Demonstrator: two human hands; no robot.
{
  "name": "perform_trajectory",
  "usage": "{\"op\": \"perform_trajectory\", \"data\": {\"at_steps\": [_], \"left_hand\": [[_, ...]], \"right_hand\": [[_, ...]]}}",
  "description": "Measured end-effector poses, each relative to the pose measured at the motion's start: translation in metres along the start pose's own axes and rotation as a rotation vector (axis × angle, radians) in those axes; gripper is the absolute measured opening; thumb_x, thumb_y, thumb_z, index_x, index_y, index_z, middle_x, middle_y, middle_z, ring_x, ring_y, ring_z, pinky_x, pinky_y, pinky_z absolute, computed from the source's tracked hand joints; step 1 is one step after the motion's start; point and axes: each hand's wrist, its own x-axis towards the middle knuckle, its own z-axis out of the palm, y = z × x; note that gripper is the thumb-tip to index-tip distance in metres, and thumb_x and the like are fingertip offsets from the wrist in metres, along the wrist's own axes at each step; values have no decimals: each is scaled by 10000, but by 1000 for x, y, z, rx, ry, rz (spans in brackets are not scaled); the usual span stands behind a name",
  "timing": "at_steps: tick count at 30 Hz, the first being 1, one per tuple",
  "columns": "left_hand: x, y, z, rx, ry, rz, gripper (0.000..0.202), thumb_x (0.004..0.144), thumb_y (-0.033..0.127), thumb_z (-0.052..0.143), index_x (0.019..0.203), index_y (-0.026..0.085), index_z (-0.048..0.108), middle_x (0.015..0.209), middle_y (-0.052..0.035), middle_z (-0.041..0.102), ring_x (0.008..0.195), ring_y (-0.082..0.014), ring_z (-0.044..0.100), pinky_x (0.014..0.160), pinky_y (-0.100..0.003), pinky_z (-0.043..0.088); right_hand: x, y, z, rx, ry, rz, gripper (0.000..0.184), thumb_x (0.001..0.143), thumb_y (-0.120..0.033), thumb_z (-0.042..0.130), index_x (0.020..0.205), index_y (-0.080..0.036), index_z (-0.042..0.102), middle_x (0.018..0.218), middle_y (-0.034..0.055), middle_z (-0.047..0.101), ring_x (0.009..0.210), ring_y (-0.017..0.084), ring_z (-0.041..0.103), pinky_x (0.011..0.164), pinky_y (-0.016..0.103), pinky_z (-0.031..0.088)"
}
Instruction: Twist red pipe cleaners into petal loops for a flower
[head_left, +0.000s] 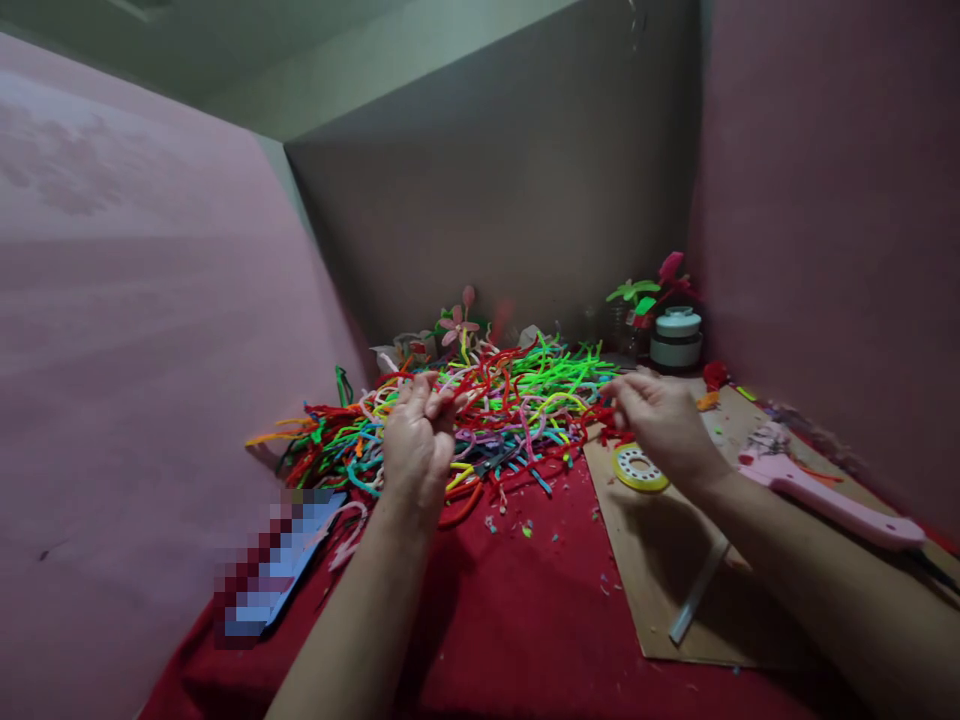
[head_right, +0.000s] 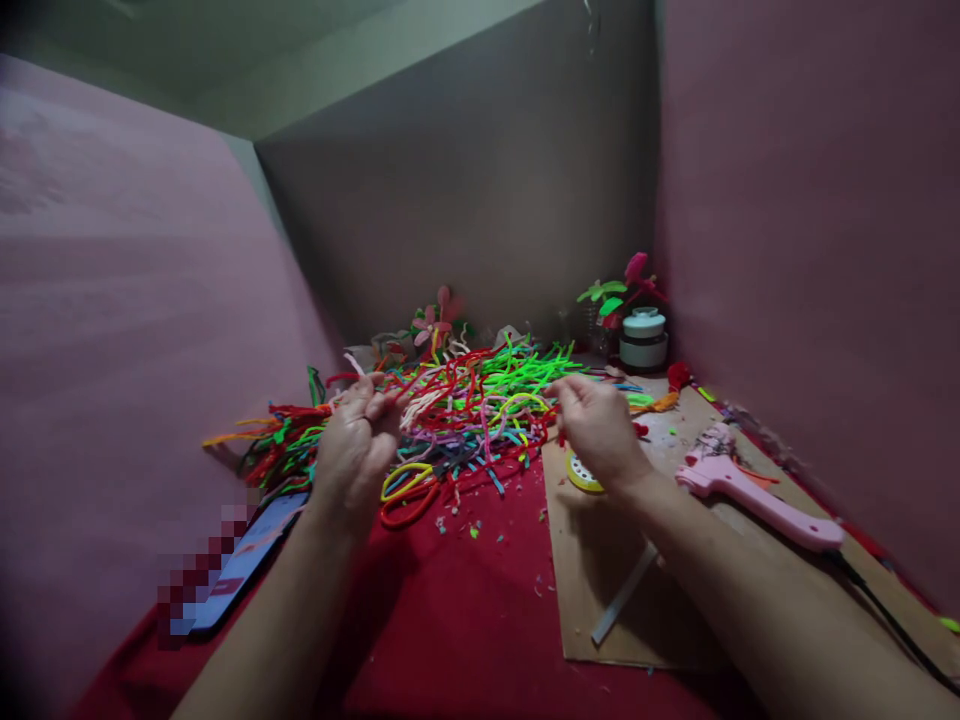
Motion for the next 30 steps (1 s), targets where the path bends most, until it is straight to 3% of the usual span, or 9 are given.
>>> {"op": "perform_trajectory", "data": {"at_steps": [2,4,7,12,16,19,21,26,30], "left_hand": [[-11,-13,5,18,-88,-52,85,746,205,621,747,138,569,461,93,372,424,-23,409,660,-249,516],[-26,-29,12,53,-164,-88,124,738,240,630,779,139,571,459,87,374,480,-49,464,658,-256,511],[-49,-49,20,106,-235,-174,172,735,292,630,803,145,570,473,76,403,539,-70,512,633,-227,490],[-66,-59,19,247,-358,-251,184,768,310,591,801,129,582,507,56,457,555,-67,518,632,-200,458],[-55,-52,17,356,-379,-227,234,729,329,628,810,111,612,612,11,556,528,-55,497,555,-177,423],[-43,-45,20,371,-370,-243,274,709,354,641,817,104,614,641,4,560,404,-5,346,377,-135,264],[-38,-43,24,328,-356,-275,272,698,350,650,815,111,595,647,9,557,366,11,251,336,-133,170],[-34,-48,29,240,-362,-359,290,665,329,679,841,133,559,606,28,522,418,-33,390,365,-150,306],[-35,-56,27,288,-427,-363,276,674,337,674,811,130,554,590,39,491,409,-34,387,368,-166,313]], "right_hand": [[-10,-9,10,230,-187,87,314,780,-362,507,864,-113,679,506,3,579,417,98,444,425,228,322],[-21,-17,20,413,-289,167,378,754,-363,549,1023,-115,646,631,15,632,470,87,477,462,225,364],[-27,-20,27,598,-247,271,437,739,-389,579,1088,-128,612,627,-8,609,499,80,485,479,215,375],[-22,-10,26,845,-234,443,314,653,-371,670,849,-128,644,656,1,612,445,49,458,419,184,324],[-24,-9,27,779,-335,471,289,677,-397,650,811,-142,628,543,-28,567,386,47,422,371,169,248],[-28,-9,30,677,-325,459,286,662,-400,661,743,-128,624,523,-24,558,382,46,402,371,178,235],[-30,-9,32,643,-293,459,287,643,-395,670,698,-119,620,525,-18,555,380,40,374,373,188,229],[-31,-5,33,595,-313,455,282,648,-398,652,656,-120,608,513,-23,527,378,40,337,383,212,203],[-31,-2,33,564,-339,439,272,679,-400,618,646,-131,592,478,-39,483,365,43,311,386,221,181]]}}
